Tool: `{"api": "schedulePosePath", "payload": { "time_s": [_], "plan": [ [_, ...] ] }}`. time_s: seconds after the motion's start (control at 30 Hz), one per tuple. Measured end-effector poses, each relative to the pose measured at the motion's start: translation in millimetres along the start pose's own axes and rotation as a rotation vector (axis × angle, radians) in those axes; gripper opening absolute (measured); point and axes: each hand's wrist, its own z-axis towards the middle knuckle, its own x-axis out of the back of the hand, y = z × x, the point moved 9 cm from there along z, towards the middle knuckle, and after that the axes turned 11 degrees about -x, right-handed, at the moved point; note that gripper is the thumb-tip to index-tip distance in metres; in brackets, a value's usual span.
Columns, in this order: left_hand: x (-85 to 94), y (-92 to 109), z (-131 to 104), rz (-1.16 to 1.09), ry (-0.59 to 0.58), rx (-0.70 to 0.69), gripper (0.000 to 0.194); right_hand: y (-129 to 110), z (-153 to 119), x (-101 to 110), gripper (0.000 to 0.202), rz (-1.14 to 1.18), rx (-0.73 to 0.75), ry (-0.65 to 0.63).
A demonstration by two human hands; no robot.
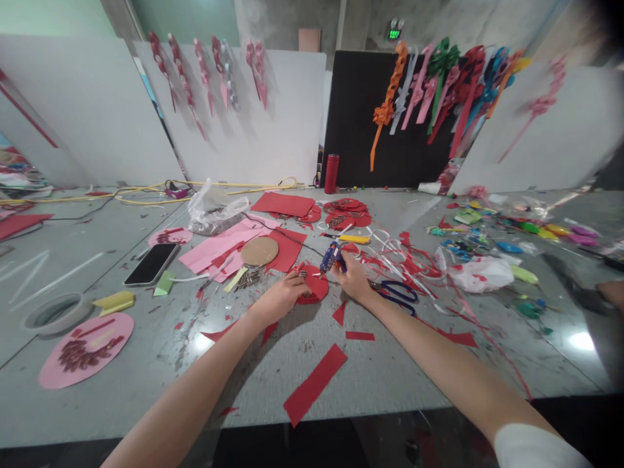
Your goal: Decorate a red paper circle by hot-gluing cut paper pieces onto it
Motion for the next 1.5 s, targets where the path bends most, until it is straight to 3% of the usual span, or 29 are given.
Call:
{"api": "schedulePosePath", "payload": {
  "time_s": [0.2, 0.53, 1.03, 1.5],
  "plan": [
    [-7.3, 1.6, 1.2, 0.036, -0.049, -0.02, 0.04, -3.1, -0.3, 1.6, 0.013, -0.005, 0.006, 0.005],
    [-4.0, 2.7, 0.6, 0.056, -0.038, -0.035, 0.025, -2.4, -0.3, 0.8, 0.013, -0.011, 0.007, 0.009],
    [-5.2, 4.3, 1.2, 0.068, -0.059, -0.05, 0.037, -1.2, -0.3, 0.4, 0.015, -0.018, 0.009, 0.004],
    [-4.3, 6.5, 3.0, 0.041, -0.052, -0.049, 0.036, -4.1, -0.7, 1.3, 0.014, -0.004, 0.002, -0.008]
  ]
}}
